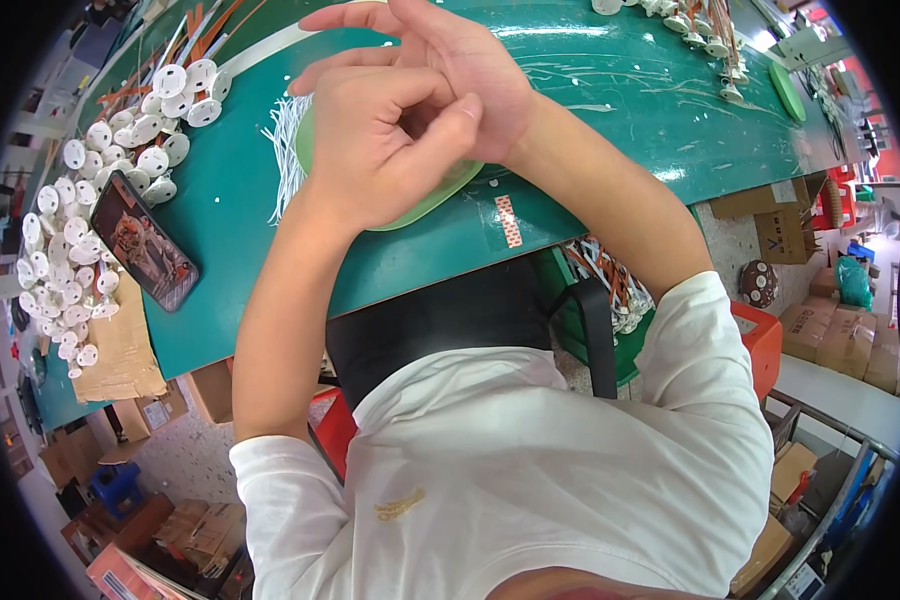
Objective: Assembling small electronic components by threading wires through plastic bases at a manual workstation.
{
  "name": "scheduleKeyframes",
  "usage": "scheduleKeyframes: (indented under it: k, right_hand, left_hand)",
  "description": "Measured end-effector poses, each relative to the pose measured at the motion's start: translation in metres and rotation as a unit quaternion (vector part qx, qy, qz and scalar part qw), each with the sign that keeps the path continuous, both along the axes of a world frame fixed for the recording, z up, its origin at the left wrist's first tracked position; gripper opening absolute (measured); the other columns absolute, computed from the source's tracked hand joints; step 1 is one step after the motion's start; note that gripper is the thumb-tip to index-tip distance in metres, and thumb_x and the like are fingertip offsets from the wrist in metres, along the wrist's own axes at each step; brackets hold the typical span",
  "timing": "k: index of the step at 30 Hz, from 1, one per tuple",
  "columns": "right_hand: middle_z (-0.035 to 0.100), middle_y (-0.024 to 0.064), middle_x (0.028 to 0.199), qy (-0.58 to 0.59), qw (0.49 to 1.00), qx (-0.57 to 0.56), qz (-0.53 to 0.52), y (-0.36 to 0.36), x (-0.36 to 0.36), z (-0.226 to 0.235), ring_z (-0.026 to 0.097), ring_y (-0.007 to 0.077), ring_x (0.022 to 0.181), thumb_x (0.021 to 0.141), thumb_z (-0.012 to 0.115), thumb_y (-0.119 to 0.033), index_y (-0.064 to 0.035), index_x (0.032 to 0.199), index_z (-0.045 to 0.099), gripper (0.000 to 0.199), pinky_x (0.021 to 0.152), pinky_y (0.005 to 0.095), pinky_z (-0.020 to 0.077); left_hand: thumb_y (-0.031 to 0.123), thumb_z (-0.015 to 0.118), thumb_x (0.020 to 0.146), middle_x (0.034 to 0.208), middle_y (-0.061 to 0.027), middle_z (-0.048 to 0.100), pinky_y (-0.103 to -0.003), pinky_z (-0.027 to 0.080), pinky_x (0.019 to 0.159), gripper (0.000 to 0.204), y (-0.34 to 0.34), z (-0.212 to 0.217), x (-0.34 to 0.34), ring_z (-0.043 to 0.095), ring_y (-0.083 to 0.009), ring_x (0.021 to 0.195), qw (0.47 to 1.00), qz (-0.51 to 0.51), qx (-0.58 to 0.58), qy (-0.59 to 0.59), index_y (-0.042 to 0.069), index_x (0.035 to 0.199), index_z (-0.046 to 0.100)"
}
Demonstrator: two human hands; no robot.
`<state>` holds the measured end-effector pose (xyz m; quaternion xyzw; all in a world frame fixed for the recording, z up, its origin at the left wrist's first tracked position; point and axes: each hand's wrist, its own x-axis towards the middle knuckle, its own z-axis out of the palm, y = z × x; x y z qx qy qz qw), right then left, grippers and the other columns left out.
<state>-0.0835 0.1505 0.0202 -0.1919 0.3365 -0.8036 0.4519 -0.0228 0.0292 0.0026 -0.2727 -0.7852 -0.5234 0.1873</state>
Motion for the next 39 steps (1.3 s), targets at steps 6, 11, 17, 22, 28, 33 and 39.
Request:
scheduleKeyframes:
  k: [6, 11, 17, 22, 28, 33, 39]
  right_hand:
    - [0.061, 0.0215, 0.123, 0.012, 1.0, 0.019, 0.004, 0.0, 0.003, 0.007, 0.062, 0.0258, 0.108, 0.107, 0.026, -0.055, -0.0085, 0.145, 0.038, 0.062, 0.097, 0.0395, 0.0492]
    - [0.062, 0.0219, 0.121, 0.011, 1.0, 0.018, 0.014, -0.001, 0.003, 0.007, 0.063, 0.026, 0.105, 0.107, 0.025, -0.056, -0.0079, 0.145, 0.039, 0.063, 0.096, 0.0394, 0.0497]
    - [0.065, 0.0213, 0.118, 0.002, 0.999, 0.05, -0.006, -0.003, 0.004, 0.007, 0.065, 0.0254, 0.102, 0.107, 0.026, -0.055, -0.0072, 0.142, 0.042, 0.062, 0.094, 0.0379, 0.0508]
    - [0.065, 0.0212, 0.117, -0.007, 1.0, 0.03, 0.002, -0.003, 0.003, 0.004, 0.066, 0.0251, 0.101, 0.107, 0.027, -0.055, -0.0073, 0.14, 0.043, 0.061, 0.091, 0.0372, 0.0521]
    - [0.066, 0.0206, 0.115, 0.023, 0.999, 0.045, -0.011, -0.001, 0.003, 0.007, 0.066, 0.0247, 0.1, 0.106, 0.027, -0.055, -0.0073, 0.14, 0.044, 0.061, 0.09, 0.0373, 0.0525]
    - [0.067, 0.0188, 0.112, 0.007, 0.998, 0.059, -0.029, -0.004, 0.009, 0.01, 0.066, 0.0237, 0.097, 0.106, 0.027, -0.056, -0.0069, 0.139, 0.045, 0.062, 0.089, 0.0368, 0.0528]
    - [0.067, 0.0175, 0.109, 0.013, 0.997, 0.061, -0.048, -0.004, 0.006, 0.002, 0.066, 0.0234, 0.096, 0.106, 0.027, -0.056, -0.0059, 0.137, 0.047, 0.062, 0.089, 0.0376, 0.0526]
  left_hand:
    - [0.011, 0.067, 0.069, 0.051, -0.0046, 0.059, -0.032, 0.044, 0.06, 0.011, 0.008, -0.007, -0.005, 0.053, -0.017, 0.049, 0.997, 0.048, 0.033, 0.048, 0.004, 0.062, 0.064]
    - [0.01, 0.066, 0.067, 0.052, -0.0055, 0.059, -0.031, 0.044, 0.058, 0.01, 0.01, 0.003, 0.003, 0.055, -0.0181, 0.048, 0.994, 0.067, 0.012, 0.084, 0.003, 0.061, 0.063]
    - [0.007, 0.074, 0.067, 0.061, -0.0037, 0.059, -0.02, 0.045, 0.049, 0.016, 0.008, 0.004, 0.007, 0.058, -0.0087, 0.053, 0.996, 0.078, -0.045, 0.029, -0.002, 0.066, 0.061]
    - [0.008, 0.075, 0.065, 0.056, -0.0015, 0.057, -0.019, 0.044, 0.048, 0.015, 0.009, 0.006, 0.008, 0.057, -0.0079, 0.051, 0.999, 0.035, -0.025, 0.032, 0.0, 0.064, 0.061]
    - [0.009, 0.076, 0.062, 0.055, 0.0004, 0.057, -0.019, 0.042, 0.047, 0.016, 0.012, 0.003, 0.006, 0.055, -0.0075, 0.049, 0.994, 0.076, -0.045, 0.065, 0.002, 0.063, 0.061]
    - [0.012, 0.076, 0.063, 0.055, -0.0003, 0.057, -0.02, 0.042, 0.048, 0.018, 0.011, 0.009, 0.007, 0.055, -0.0095, 0.048, 0.99, 0.078, -0.074, 0.096, 0.003, 0.061, 0.06]
    - [0.014, 0.072, 0.063, 0.054, -0.0033, 0.057, -0.023, 0.043, 0.051, 0.018, 0.006, 0.011, 0.002, 0.056, -0.0132, 0.05, 0.975, 0.06, -0.105, 0.187, 0.002, 0.061, 0.06]
